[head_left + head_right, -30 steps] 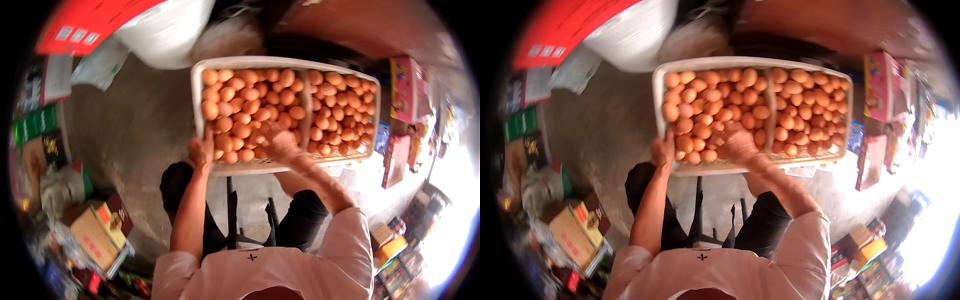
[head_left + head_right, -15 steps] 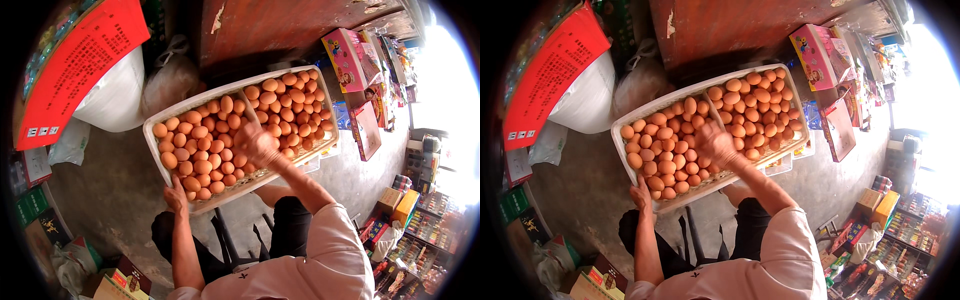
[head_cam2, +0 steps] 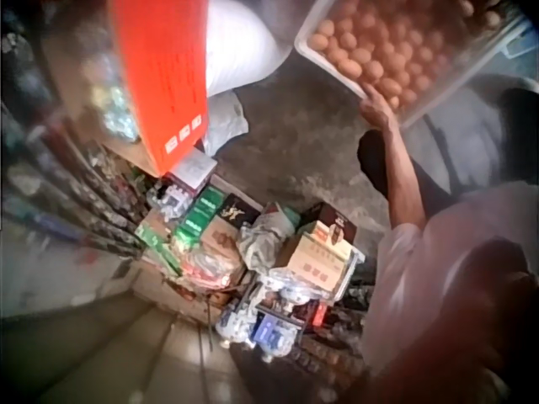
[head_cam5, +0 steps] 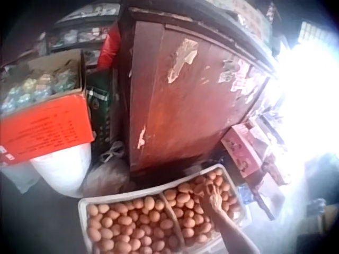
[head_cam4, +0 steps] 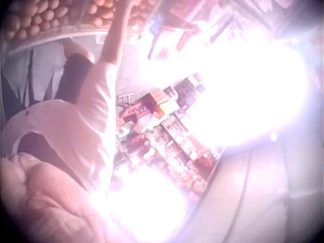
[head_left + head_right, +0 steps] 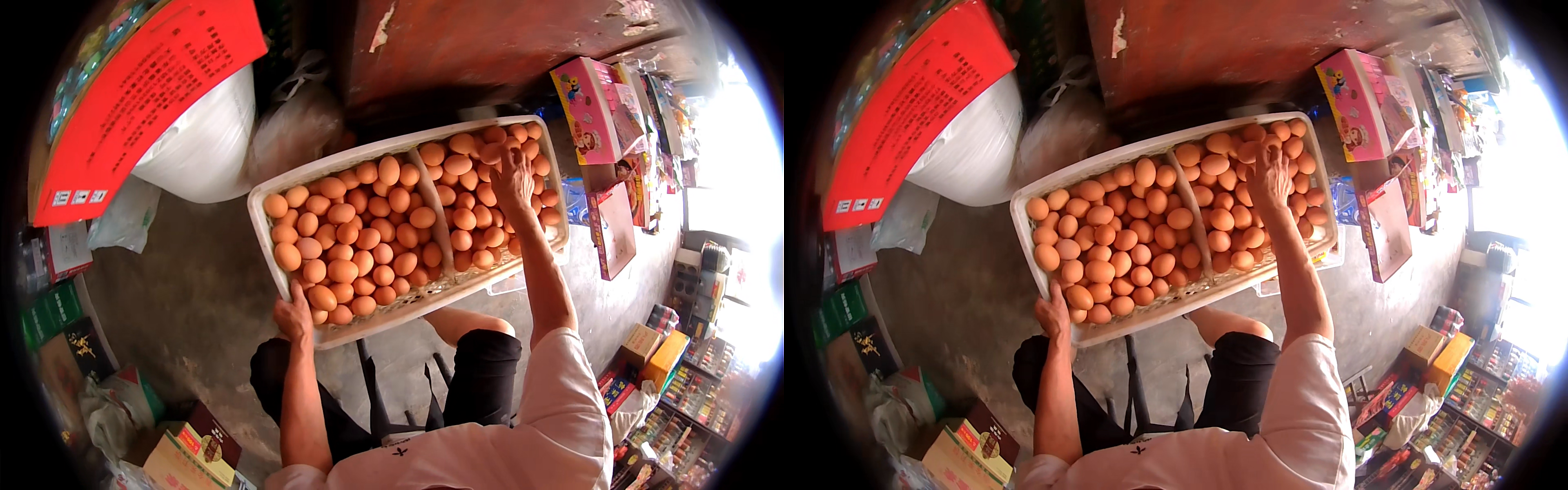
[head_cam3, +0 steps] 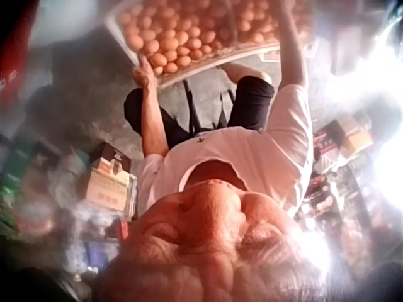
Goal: The person sits in a chair and repeatedly picks up eggs from a white plastic crate, briefly inspects them, and places them back into the crate. The person continues this repetitive handling throughout the clip.
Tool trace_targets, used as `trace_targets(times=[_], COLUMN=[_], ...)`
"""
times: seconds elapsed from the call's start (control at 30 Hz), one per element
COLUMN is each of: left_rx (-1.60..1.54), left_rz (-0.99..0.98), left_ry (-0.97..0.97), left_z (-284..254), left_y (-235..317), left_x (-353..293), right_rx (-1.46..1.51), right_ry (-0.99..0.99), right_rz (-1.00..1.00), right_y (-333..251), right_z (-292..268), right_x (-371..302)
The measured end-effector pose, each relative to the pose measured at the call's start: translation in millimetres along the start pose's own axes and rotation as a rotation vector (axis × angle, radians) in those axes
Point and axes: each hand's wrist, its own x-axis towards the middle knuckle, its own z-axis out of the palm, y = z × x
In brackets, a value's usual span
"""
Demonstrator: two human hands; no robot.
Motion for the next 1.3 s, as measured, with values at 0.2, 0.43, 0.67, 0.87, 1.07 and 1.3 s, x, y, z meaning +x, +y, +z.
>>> trace_targets(times=[0.2, 0.43, 0.67, 0.87, 1.07, 1.3], left_rx=[-0.012, 0.047, -0.013, -0.072, -0.086, -0.038], left_rz=[0.001, 0.050, 0.053, 0.016, 0.058, 0.001], left_ry=[-0.022, 0.010, -0.001, -0.064, -0.043, -0.083], left_z=[2.5, 2.3, -8.6, 0.9, 3.7, -1.6], left_y=[-9.4, -2.9, -1.9, -2.6, -11.4, 3.3], left_x=[5.2, 4.7, 1.1, 4.8, 4.7, 0.8], right_rx=[0.282, 0.587, 0.630, 0.373, 0.734, 0.385], right_ry=[-0.029, -0.570, -0.420, -0.466, -0.406, -0.158], right_rz=[-0.185, -0.428, -0.438, -0.627, -0.494, -0.085], right_y=[-39.3, -133.4, -203.8, -221.3, -192.6, -71.1], right_z=[3.8, 7.6, 10.6, 29.1, 29.6, 20.6], right_x=[-59.0, -150.0, -160.4, -144.6, -123.2, -77.2])
